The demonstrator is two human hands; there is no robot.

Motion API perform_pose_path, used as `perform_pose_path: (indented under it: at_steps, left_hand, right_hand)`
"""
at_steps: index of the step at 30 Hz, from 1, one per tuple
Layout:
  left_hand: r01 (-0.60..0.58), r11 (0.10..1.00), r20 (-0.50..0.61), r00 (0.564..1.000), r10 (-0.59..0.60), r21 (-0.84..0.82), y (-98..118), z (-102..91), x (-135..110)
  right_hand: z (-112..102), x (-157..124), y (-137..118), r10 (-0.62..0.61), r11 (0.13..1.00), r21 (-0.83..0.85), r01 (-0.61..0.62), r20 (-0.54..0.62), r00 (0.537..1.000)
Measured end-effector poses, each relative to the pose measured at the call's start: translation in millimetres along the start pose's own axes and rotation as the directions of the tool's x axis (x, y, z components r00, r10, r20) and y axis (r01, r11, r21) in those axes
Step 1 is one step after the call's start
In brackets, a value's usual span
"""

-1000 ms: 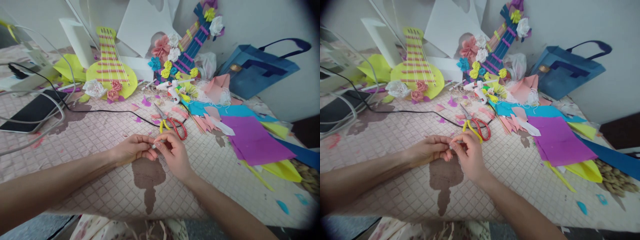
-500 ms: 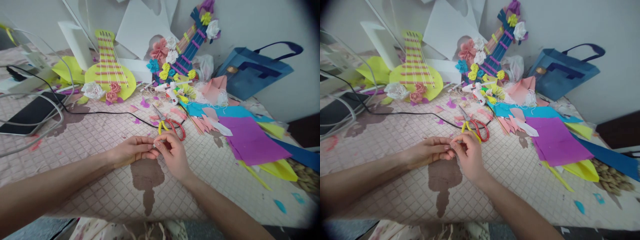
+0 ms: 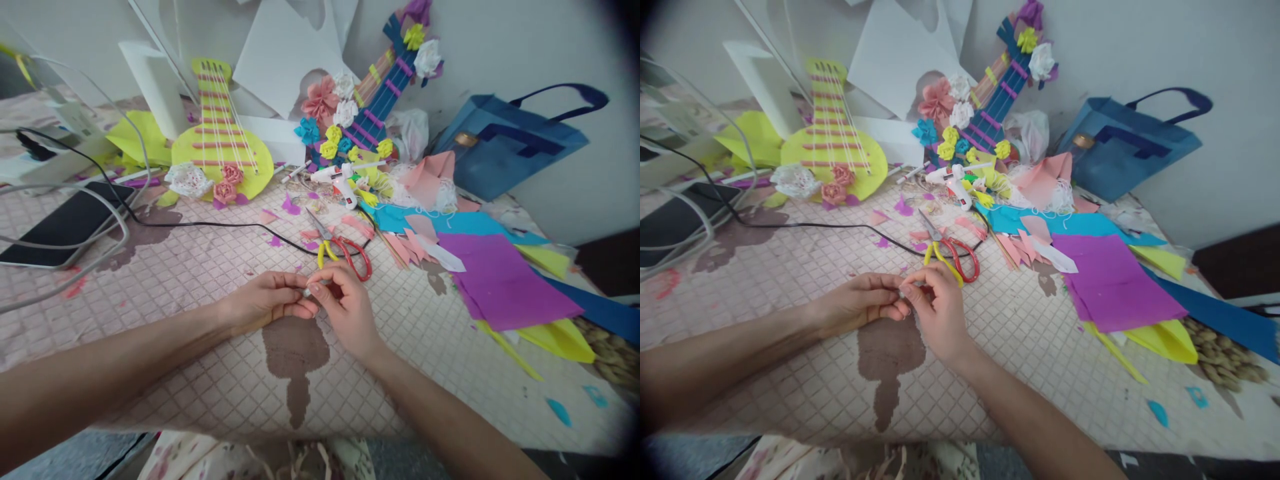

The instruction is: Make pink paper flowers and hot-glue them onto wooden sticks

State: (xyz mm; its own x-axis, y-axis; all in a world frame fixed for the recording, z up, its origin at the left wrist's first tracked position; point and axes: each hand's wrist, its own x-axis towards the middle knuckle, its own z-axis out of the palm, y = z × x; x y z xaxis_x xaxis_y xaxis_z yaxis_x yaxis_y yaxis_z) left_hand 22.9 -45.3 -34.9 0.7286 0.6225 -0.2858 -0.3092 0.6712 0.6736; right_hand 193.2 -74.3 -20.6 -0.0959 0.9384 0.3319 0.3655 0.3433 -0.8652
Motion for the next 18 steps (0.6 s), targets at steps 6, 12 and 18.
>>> perform_pose_path:
  at_steps: [6,12,18]
  left_hand:
    - [-0.001,0.972,0.014,1.000,-0.003,0.237,12,3.9,-7]
    - [-0.004,0.959,0.019,1.000,-0.002,0.282,17,5.1,-8]
    - [0.056,0.986,-0.036,0.998,-0.051,0.157,13,6.8,-5]
  right_hand:
    - [-7,6,0,0.082,0.994,0.066,-0.087,0.076,0.994]
    - [-8,4,0,0.119,0.984,0.120,-0.130,0.097,0.988]
    - [-4,3,-5,0.039,0.997,0.060,-0.041,0.043,0.998]
